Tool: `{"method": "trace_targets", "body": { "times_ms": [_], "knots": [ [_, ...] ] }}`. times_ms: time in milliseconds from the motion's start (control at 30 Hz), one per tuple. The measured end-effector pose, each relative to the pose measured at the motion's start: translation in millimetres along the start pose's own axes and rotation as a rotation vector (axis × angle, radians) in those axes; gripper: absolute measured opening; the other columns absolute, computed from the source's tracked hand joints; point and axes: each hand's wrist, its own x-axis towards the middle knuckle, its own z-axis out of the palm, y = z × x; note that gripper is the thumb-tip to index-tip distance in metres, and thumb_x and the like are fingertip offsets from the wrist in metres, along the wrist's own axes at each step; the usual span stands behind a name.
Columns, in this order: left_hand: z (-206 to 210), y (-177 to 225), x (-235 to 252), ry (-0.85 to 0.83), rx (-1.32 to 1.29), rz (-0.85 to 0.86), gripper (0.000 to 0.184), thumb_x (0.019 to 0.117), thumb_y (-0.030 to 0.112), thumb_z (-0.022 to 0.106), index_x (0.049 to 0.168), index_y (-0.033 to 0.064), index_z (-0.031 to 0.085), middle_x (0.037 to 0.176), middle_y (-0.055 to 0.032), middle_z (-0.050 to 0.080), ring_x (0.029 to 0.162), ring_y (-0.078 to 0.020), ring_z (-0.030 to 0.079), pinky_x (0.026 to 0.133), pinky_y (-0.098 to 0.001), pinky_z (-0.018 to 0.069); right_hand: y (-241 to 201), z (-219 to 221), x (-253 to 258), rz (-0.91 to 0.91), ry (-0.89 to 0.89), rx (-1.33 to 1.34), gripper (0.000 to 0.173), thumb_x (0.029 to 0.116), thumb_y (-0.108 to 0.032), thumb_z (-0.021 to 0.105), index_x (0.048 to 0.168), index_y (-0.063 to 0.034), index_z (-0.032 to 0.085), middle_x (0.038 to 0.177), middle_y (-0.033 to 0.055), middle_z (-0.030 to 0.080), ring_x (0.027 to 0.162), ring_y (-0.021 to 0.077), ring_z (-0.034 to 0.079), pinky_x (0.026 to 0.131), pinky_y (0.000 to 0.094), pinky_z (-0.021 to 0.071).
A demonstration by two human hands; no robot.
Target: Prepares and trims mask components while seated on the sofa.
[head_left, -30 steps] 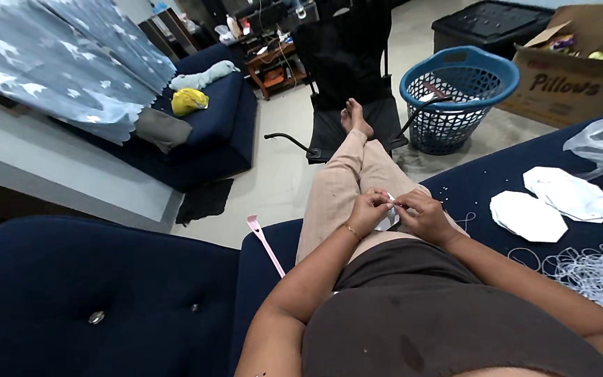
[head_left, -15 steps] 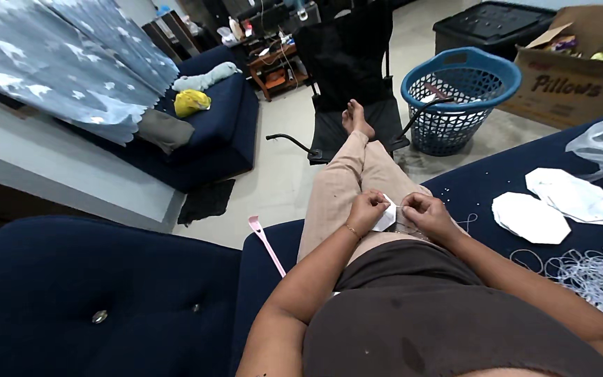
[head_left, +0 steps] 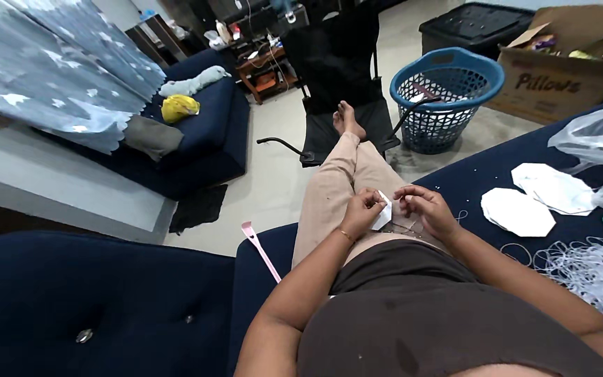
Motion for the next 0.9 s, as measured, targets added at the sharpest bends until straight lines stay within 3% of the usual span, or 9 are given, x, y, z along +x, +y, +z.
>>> {"method": "trace_targets", "body": {
  "times_ms": [167, 300, 367, 467, 633, 733, 800, 867, 900],
  "knots": [
    [1.2, -0.1, 0.0, 0.015, 0.026, 0.012, 0.012, 0.0943, 0.004, 0.063, 0.094, -0.0069, 0.069, 0.106, -0.0125, 0.063, 0.087, -0.0069, 0.060, 0.078, -0.0209, 0.0528, -4.1, 2.2, 0.0, -0.101, -0.029, -0.159, 0.031, 0.1060, -0.016, 0.044, 0.118, -0.0015, 0.068, 0.106, 0.0030, 0.072, 0.082, 0.0074, 0.066, 0.073, 0.0256, 0.0566],
    [1.5, -1.7, 0.5, 0.012, 0.033, 0.030, 0.011, 0.0933, 0.004, 0.065, 0.091, -0.0059, 0.069, 0.103, -0.0114, 0.063, 0.085, -0.0065, 0.060, 0.078, -0.0211, 0.0534, -3.2, 7.8, -0.1, -0.192, -0.081, -0.310, 0.031, 0.0958, -0.019, 0.066, 0.120, -0.0004, 0.068, 0.107, 0.0043, 0.070, 0.087, 0.0060, 0.065, 0.077, 0.0236, 0.0562],
    [1.6, -1.1, -0.1, -0.016, 0.063, 0.045, 0.012, 0.0937, 0.005, 0.065, 0.091, -0.0059, 0.069, 0.103, -0.0114, 0.063, 0.085, -0.0062, 0.060, 0.078, -0.0205, 0.0528, -1.2, 11.5, 0.1, -0.205, -0.067, -0.317, 0.024, 0.0927, -0.017, 0.072, 0.111, -0.0008, 0.071, 0.097, 0.0017, 0.071, 0.080, 0.0030, 0.064, 0.074, 0.0213, 0.0557],
    [1.7, 3.5, -1.1, -0.066, 0.118, 0.050, 0.014, 0.0954, 0.006, 0.064, 0.094, -0.0073, 0.069, 0.105, -0.0134, 0.062, 0.084, -0.0073, 0.060, 0.078, -0.0209, 0.0525, -1.0, 12.6, 0.2, -0.200, 0.006, -0.344, 0.012, 0.0951, -0.014, 0.067, 0.094, -0.0026, 0.071, 0.083, -0.0017, 0.069, 0.069, -0.0005, 0.061, 0.066, 0.0186, 0.0529],
    [-1.3, 1.7, 1.3, -0.086, 0.175, 0.055, 0.015, 0.0948, 0.006, 0.063, 0.095, -0.0080, 0.069, 0.113, -0.0164, 0.062, 0.089, -0.0096, 0.060, 0.080, -0.0224, 0.0521, -3.3, 3.3, 1.3, -0.222, 0.143, -0.454, 0.017, 0.0996, -0.015, 0.059, 0.097, 0.0006, 0.067, 0.083, 0.0036, 0.064, 0.070, 0.0050, 0.060, 0.066, 0.0233, 0.0533],
    [-0.2, 1.5, 1.2, -0.112, 0.155, 0.094, 0.015, 0.0937, 0.004, 0.063, 0.094, -0.0094, 0.068, 0.113, -0.0172, 0.061, 0.089, -0.0101, 0.060, 0.078, -0.0221, 0.0528, 0.3, 3.2, 1.4, -0.228, 0.138, -0.450, 0.019, 0.1016, -0.017, 0.056, 0.096, -0.0006, 0.063, 0.081, 0.0020, 0.061, 0.068, 0.0049, 0.059, 0.064, 0.0226, 0.0522],
    [0.9, -0.1, 0.0, -0.148, 0.111, 0.140, 0.014, 0.0938, 0.004, 0.063, 0.095, -0.0095, 0.068, 0.112, -0.0170, 0.062, 0.091, -0.0103, 0.061, 0.079, -0.0224, 0.0534, 0.7, 3.1, 0.2, -0.225, 0.090, -0.443, 0.021, 0.1024, -0.018, 0.055, 0.098, 0.0004, 0.064, 0.091, 0.0060, 0.064, 0.077, 0.0074, 0.062, 0.069, 0.0241, 0.0536],
    [3.1, -1.1, -0.5, -0.192, 0.050, 0.204, 0.013, 0.0935, 0.002, 0.063, 0.095, -0.0099, 0.067, 0.111, -0.0168, 0.062, 0.093, -0.0110, 0.063, 0.079, -0.0236, 0.0550, 1.5, 1.6, -0.7, -0.182, 0.023, -0.449, 0.023, 0.1021, -0.018, 0.055, 0.107, 0.0018, 0.065, 0.120, 0.0142, 0.066, 0.102, 0.0134, 0.066, 0.081, 0.0282, 0.0567],
    [4.1, 0.0, -0.9, -0.212, 0.024, 0.227, 0.013, 0.0934, 0.002, 0.063, 0.095, -0.0099, 0.067, 0.111, -0.0164, 0.063, 0.095, -0.0114, 0.063, 0.080, -0.0243, 0.0558, 1.6, 1.2, -0.8, -0.131, -0.003, -0.434, 0.027, 0.1022, -0.018, 0.056, 0.118, 0.0029, 0.062, 0.130, 0.0170, 0.063, 0.110, 0.0162, 0.066, 0.085, 0.0308, 0.0575]
  ]
}}
